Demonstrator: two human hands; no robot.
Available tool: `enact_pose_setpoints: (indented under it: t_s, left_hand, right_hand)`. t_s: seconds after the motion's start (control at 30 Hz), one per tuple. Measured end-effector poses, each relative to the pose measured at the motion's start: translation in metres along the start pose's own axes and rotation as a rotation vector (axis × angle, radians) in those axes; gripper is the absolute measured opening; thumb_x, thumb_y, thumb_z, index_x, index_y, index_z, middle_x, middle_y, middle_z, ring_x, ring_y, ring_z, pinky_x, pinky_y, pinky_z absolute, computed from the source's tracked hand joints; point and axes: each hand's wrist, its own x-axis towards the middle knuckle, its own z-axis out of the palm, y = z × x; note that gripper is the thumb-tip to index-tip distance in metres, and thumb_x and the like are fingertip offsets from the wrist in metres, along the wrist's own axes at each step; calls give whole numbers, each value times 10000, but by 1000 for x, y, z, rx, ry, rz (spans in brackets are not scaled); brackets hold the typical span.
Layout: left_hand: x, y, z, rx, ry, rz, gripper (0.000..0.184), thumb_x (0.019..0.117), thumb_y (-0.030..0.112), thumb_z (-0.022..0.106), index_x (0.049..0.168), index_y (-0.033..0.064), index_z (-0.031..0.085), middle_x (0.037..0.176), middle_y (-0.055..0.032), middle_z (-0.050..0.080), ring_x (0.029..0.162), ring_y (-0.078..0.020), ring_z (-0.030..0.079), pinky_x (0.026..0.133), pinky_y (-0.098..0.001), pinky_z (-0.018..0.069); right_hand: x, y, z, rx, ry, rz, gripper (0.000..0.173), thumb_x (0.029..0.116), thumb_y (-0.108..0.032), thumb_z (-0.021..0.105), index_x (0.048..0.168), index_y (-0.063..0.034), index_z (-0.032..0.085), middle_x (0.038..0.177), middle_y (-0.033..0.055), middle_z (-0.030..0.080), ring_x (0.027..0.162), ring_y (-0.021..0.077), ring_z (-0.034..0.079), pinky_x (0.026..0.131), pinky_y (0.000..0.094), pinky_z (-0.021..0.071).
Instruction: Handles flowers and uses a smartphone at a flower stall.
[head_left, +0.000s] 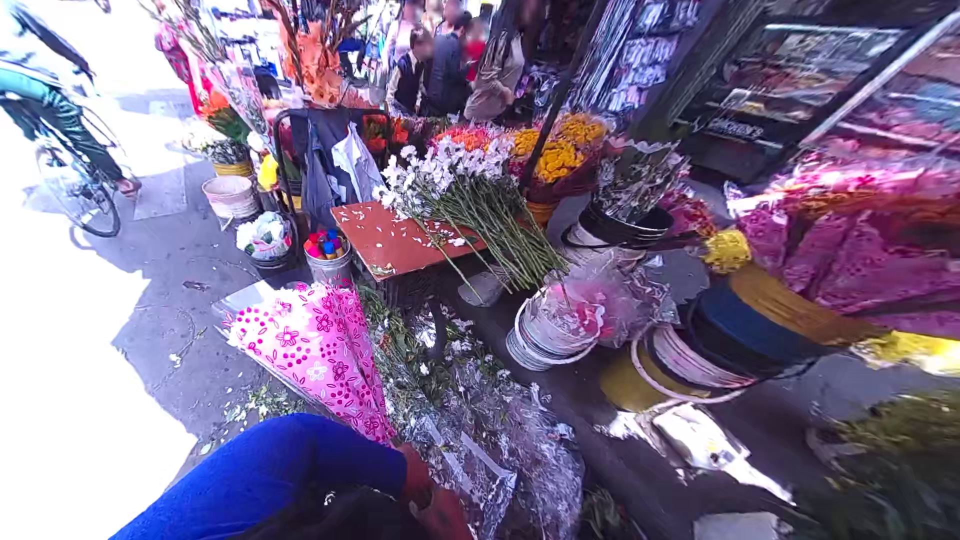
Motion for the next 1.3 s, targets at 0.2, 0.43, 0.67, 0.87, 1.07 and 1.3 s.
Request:
enact_pose_setpoints:
  t_s: [0.2, 0.43, 0.67, 0.87, 1.07, 1.3]
  left_hand:
    - [-94, -103, -16, 20, 404, -11, 500, 823, 2, 764, 1291, -64, 601, 1223, -304, 642, 1183, -491, 594, 1062, -656, 403]
    - [-194, -235, 0, -479, 940, 694, 211, 942, 71, 703, 1128, -27, 724, 1129, -174, 740, 1119, -287, 701, 1045, -464, 523]
    - [-219, -431, 33, -1547, 1108, 229, 459, 1026, 286, 555, 1344, -44, 553, 1218, -164, 701, 1112, -256, 700, 992, -435, 572]
    - [-216, -533, -52, -1851, 1557, 179, 637, 1103, 448, 225, 1531, -16, 313, 1413, -189, 580, 1255, -268, 619, 1035, -460, 523]
    - [-188, -612, -168, -2009, 1702, 18, 707, 1097, 546, 218, 1566, 18, 235, 1469, -225, 506, 1255, -296, 607, 1012, -469, 520]
    - [-120, -693, -257, -1887, 1677, -154, 712, 1083, 559, 322, 1595, 70, 257, 1560, -205, 422, 1378, -321, 494, 1084, -532, 462]
  right_hand:
    - [132, -46, 51, -54, 305, -98, 639, 861, -338, 771, 1389, -27, 589, 1111, 233, 723, 1043, 407, 698, 927, 594, 507]
    - [212, -185, 20, 48, 578, -190, 568, 898, -293, 735, 1377, -17, 601, 1127, 259, 708, 1063, 437, 679, 937, 613, 493]
    - [289, -210, -46, 37, 953, -92, 633, 722, -275, 851, 1265, -26, 642, 944, 252, 720, 886, 471, 696, 768, 679, 508]
    - [332, -186, -133, -58, 973, 7, 629, 723, -285, 863, 1253, -25, 645, 935, 275, 713, 888, 494, 692, 758, 692, 502]
    - [396, -159, -204, -139, 912, 82, 612, 720, -330, 854, 1236, -62, 662, 923, 257, 720, 875, 488, 695, 722, 675, 506]
    - [445, -147, -265, -306, 788, 266, 638, 764, -411, 829, 1289, -106, 633, 979, 229, 737, 924, 456, 712, 753, 637, 535]
